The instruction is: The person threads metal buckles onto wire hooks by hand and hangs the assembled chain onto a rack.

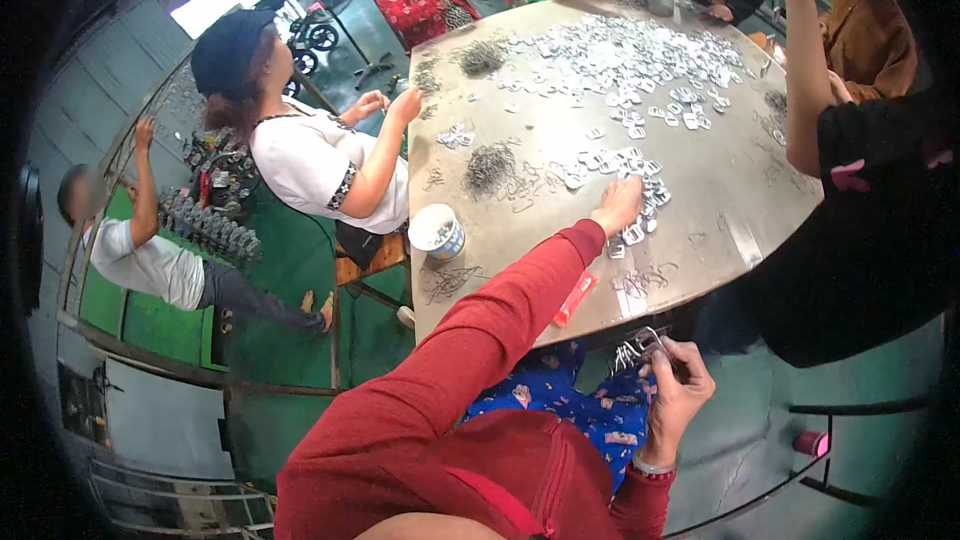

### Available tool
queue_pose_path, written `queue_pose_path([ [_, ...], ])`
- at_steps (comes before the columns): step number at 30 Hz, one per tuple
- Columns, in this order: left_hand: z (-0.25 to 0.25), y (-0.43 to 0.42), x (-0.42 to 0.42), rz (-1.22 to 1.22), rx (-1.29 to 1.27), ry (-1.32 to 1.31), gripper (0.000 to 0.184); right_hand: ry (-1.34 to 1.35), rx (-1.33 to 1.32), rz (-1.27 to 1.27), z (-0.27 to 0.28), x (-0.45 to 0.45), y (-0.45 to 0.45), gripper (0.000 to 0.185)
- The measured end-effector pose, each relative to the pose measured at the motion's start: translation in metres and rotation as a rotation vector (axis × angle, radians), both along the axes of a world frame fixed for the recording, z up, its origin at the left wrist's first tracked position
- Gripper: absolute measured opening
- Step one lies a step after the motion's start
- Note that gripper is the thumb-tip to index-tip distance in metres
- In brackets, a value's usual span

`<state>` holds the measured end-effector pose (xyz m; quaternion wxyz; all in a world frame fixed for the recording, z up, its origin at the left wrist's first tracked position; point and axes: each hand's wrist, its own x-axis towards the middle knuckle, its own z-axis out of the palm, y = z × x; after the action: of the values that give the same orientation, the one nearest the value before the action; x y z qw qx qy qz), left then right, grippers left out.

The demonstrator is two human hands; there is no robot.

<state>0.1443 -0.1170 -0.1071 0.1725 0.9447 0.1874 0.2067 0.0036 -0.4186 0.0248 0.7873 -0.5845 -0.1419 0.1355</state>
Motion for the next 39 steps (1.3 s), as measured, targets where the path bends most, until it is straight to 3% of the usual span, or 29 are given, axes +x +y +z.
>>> queue_pose_path([
  [3,0.047,0.019,-0.006,0.011,0.063,-0.102,0.01,-0.001,0.042,-0.004,0.0,0.003,-0.002,0.014],
  [5,0.072,0.036,-0.008,-0.034,0.145,0.005,0.006,-0.02,0.04,0.0,-0.006,0.007,-0.006,0.014],
  [6,0.077,0.042,-0.013,-0.053,0.181,0.062,0.005,-0.027,0.037,0.004,-0.008,0.01,-0.006,0.015],
  [7,0.073,0.045,-0.024,-0.094,0.375,0.095,0.005,-0.032,0.031,0.017,-0.009,0.01,-0.005,0.014],
  [10,0.061,0.053,-0.051,-0.084,0.432,0.37,0.006,-0.062,0.006,0.05,-0.01,0.012,-0.004,0.014],
  [15,0.063,0.05,-0.083,-0.139,0.315,0.111,0.017,-0.071,-0.093,0.07,-0.014,0.01,-0.002,0.011],
  [21,0.126,-0.048,-0.144,-0.346,-0.775,-0.052,0.014,0.018,-0.177,0.075,-0.025,0.007,0.003,0.013],
  [24,0.139,-0.101,-0.18,-0.482,-1.127,-0.189,0.014,0.015,-0.17,0.047,-0.031,0.004,0.009,0.018],
  [26,0.148,-0.128,-0.201,-0.461,-0.833,-0.262,0.015,-0.031,-0.201,0.038,-0.035,0.004,0.009,0.017],
  [27,0.141,-0.136,-0.207,-0.515,-0.909,-0.274,0.014,-0.088,-0.244,-0.01,-0.03,-0.001,0.011,0.014],
  [28,0.132,-0.145,-0.208,-0.477,-0.627,-0.447,0.012,-0.123,-0.204,-0.03,-0.031,-0.002,0.012,0.012],
  [30,0.129,-0.155,-0.215,-0.438,-0.418,-0.481,0.008,-0.168,-0.26,-0.043,-0.019,-0.012,0.008,0.012],
  [37,0.121,-0.17,-0.221,-0.352,-0.46,-0.525,0.014,-0.099,-0.155,0.024,-0.018,-0.023,0.006,0.011],
  [39,0.121,-0.166,-0.22,-0.385,-0.617,-0.453,0.01,-0.173,-0.16,0.094,-0.021,-0.021,0.006,0.009],
])
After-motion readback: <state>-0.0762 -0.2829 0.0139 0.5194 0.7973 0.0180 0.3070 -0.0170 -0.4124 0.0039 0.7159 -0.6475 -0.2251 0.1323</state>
